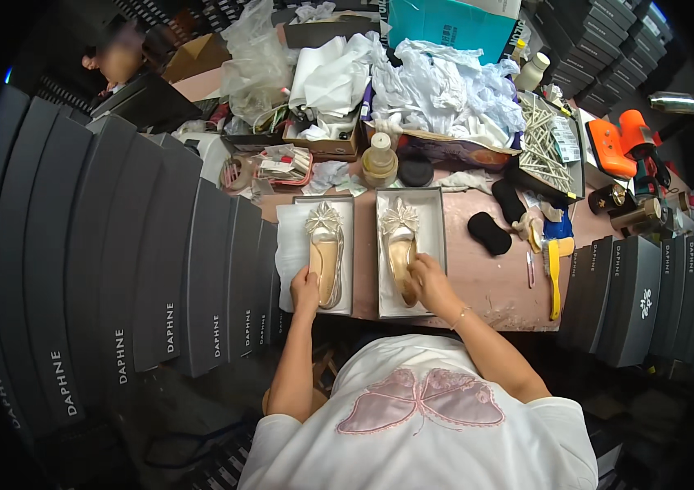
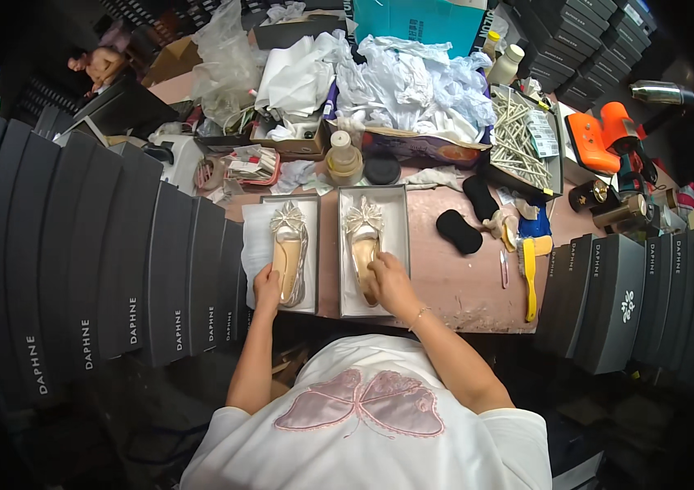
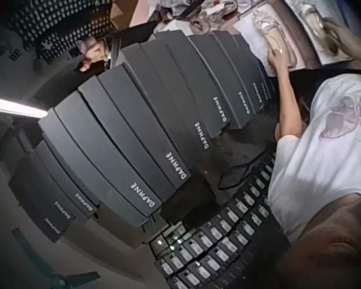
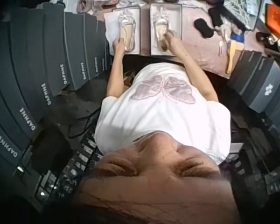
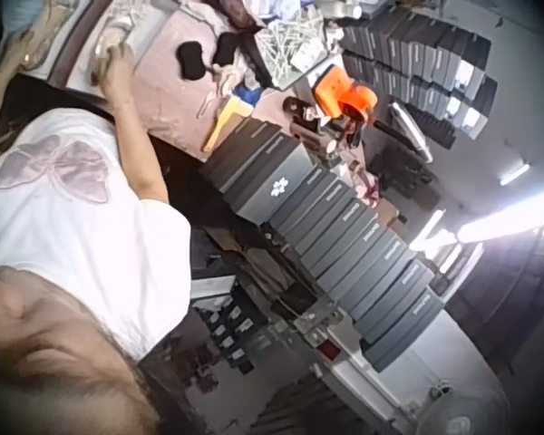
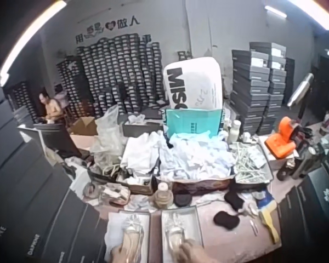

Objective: Inspecting and wrapping shoes before placing them into shoe boxes.

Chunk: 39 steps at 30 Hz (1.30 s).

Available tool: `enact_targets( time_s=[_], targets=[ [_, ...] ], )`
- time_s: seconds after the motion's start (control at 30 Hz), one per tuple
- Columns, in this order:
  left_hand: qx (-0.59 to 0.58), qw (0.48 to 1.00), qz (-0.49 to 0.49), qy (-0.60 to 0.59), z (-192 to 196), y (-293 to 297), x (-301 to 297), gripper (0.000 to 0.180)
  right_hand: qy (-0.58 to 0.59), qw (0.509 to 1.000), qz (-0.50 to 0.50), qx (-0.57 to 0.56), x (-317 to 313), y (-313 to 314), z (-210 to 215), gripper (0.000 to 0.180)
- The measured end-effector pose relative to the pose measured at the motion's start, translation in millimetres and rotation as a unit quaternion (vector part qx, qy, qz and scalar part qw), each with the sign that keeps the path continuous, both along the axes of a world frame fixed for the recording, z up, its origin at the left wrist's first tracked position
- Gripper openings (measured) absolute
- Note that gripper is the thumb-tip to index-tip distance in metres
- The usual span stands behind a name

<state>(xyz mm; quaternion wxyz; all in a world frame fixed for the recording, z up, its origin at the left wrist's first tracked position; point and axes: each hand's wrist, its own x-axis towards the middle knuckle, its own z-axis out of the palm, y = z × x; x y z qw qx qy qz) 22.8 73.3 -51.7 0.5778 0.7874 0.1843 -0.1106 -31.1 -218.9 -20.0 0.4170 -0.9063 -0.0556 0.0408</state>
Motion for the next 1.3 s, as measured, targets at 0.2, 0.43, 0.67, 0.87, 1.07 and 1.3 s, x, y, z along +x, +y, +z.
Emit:
enact_targets(
  time_s=[0.2,0.43,0.67,0.87,1.07,1.3],
  targets=[
    [-0.164,0.957,-0.232,-0.056,84.1,-82.1,-35.1,0.041,0.201,0.833,-0.096,0.507,-27.0,5.7,56.7,0.07],
    [-0.23,0.95,-0.17,0.126,-17.1,-136.6,-54.2,0.049,0.129,0.853,-0.246,0.443,-61.3,-55.0,52.2,0.059],
    [-0.158,0.979,-0.053,0.119,-48.1,-170.2,-39.3,0.049,0.078,0.85,-0.302,0.426,-70.0,-60.4,35.0,0.059],
    [-0.268,0.955,-0.11,-0.06,66.1,-168.2,-69.1,0.055,0.044,0.865,-0.272,0.42,-67.6,-60.3,67.5,0.063],
    [-0.227,0.954,-0.131,-0.147,77.3,-158.1,-79.8,0.055,-0.025,0.885,-0.243,0.397,-62.5,-35.4,75.2,0.062],
    [-0.219,0.954,-0.143,-0.149,73.2,-144.9,-84.2,0.057,-0.003,0.894,-0.24,0.379,-62.1,-25.1,72.1,0.062]
  ],
)
